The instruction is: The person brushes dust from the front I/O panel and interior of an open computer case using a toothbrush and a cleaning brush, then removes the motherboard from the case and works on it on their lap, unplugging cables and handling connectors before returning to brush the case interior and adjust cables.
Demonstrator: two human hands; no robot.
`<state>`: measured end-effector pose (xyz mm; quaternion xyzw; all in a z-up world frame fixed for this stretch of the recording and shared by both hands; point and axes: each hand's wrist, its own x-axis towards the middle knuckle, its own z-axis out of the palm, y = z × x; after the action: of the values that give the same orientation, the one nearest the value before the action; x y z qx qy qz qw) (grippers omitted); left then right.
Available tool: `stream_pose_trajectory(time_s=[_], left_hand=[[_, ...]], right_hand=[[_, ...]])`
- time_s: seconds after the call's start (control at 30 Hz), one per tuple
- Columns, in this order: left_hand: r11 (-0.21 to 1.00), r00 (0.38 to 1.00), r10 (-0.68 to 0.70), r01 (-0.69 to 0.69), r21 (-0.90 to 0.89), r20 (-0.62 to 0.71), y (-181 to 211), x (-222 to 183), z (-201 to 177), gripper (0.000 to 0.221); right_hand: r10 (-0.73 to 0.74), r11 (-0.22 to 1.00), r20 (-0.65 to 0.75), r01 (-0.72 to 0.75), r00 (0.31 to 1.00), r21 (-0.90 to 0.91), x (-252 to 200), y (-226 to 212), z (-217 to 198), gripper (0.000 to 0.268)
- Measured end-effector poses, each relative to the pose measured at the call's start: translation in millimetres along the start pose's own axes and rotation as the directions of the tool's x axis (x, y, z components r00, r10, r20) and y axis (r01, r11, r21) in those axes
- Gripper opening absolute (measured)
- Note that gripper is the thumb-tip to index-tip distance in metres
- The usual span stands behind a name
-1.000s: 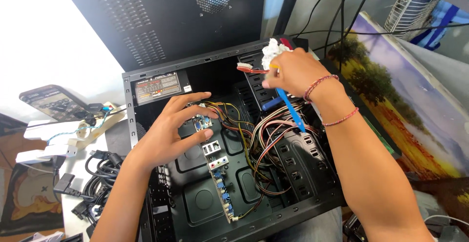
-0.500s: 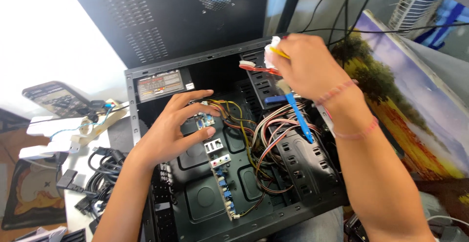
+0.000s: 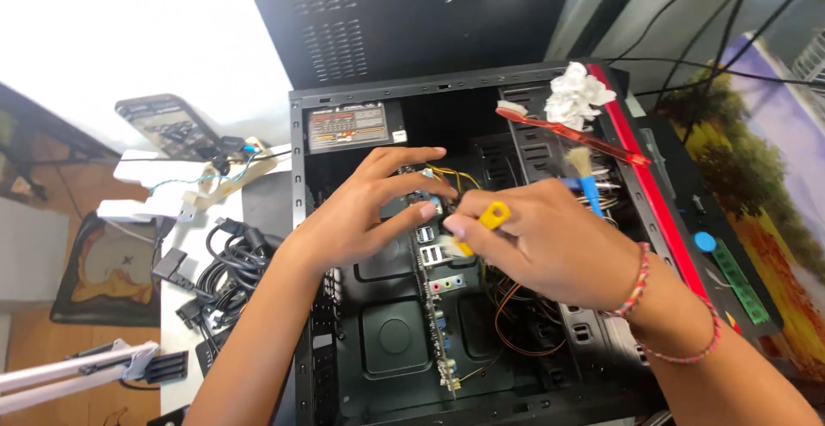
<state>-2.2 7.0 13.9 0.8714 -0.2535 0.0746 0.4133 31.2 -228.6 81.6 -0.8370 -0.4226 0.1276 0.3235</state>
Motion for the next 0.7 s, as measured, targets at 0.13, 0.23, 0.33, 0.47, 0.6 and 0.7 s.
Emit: stream_pose_trajectory(time_s=[0.13,0.23,0.33,0.47,0.6,0.7], left_hand=[[1.000,1.000,0.016,-0.016,0.007,-0.007,-5,-2,1,0.030],[1.000,1.000,-0.001,0.001,0.025,0.004,-3,-2,3,0.030],[1.000,1.000,-0.006,0.007,0.026,-0.005,0,-2,4,0.030],[0.999,1.000,-0.005,0.005,0.039,-0.004,0,-1,6,0.030],[0.999,1.000,0.003,-0.003,0.041,-0.015,-2,-4,6,0.028],[0.999,1.000,-0.008,0.009,0.041,-0.015,0,-3,6,0.027]], right_hand=[[0.007,0.999,-0.011,-0.007,1.000,-0.041,1,4,3,0.033],[-0.021,0.999,-0.027,0.020,0.999,-0.036,2,7,6,0.033],[-0.052,0.999,-0.053,0.052,0.997,-0.010,2,9,9,0.033],[-0.086,0.996,-0.089,0.085,0.992,-0.007,2,11,11,0.033],[-0.057,0.995,-0.053,0.061,0.997,0.079,3,8,11,0.033],[-0.032,0.998,-0.062,0.035,0.998,0.042,4,12,11,0.035]])
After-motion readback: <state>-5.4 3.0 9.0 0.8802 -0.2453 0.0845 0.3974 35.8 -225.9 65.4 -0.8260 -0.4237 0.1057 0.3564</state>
